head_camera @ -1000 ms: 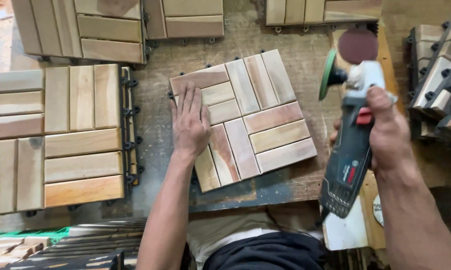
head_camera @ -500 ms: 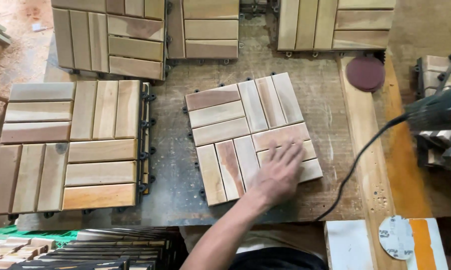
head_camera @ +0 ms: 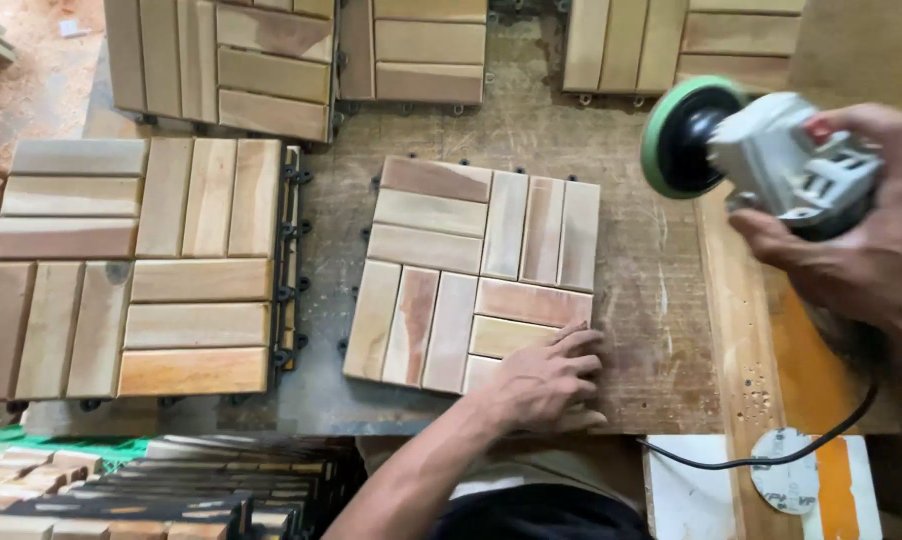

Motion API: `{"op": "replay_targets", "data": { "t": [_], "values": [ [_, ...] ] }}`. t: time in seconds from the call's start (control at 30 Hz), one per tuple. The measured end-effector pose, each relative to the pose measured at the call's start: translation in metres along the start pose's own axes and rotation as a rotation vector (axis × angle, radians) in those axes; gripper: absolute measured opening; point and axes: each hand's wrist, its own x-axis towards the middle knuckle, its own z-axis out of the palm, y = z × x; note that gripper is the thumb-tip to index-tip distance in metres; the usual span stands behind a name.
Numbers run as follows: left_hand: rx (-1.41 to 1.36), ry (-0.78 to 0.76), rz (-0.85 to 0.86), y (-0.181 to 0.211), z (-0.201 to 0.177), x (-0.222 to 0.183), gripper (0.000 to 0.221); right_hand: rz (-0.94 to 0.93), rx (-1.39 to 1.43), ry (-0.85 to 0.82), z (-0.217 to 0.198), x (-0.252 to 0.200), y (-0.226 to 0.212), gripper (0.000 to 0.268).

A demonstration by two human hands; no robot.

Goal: Sanding the surface and edges of interlocking wooden deck tiles using a power sander.

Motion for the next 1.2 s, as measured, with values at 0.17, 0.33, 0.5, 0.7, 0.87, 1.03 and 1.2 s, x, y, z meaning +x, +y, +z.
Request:
{"op": "replay_targets", "data": {
  "t": [0.17,0.33,0.5,0.7,0.87,1.03,1.2],
  "values": [
    [-0.312,0.094,-0.035,-0.010,-0.061,-0.030,0.028,0.124,-0.044,-0.388,0.062,0.015,-0.070,0.092],
    [0.769,-0.041,-1.136,-0.062,-0.084,-0.058,0.101,0.042,-0.171,-0.603,0.105,0.022,-0.044,0.088],
    [0.519,0.015,-1.483,-0.105,-0.109,-0.012,0.097,0.042,-0.178,-0.643,0.112,0.022,-0.057,0.085],
    [0.588,0.170,-1.134,-0.153,-0.093,0.004,0.073,-0.010,-0.212,-0.677,0.129,0.011,-0.060,0.089],
    [0.485,0.136,-0.914,-0.167,-0.097,0.024,0.058,-0.006,-0.220,-0.569,0.121,0.015,-0.041,0.087],
    [0.399,0.008,-0.870,-0.175,-0.098,0.034,0.057,-0.048,-0.321,-0.569,0.116,-0.012,-0.023,0.096],
    [0.359,-0.095,-0.743,-0.181,-0.094,0.045,0.058,0.024,-0.307,-0.577,0.111,-0.029,-0.047,0.095]
  ]
}}
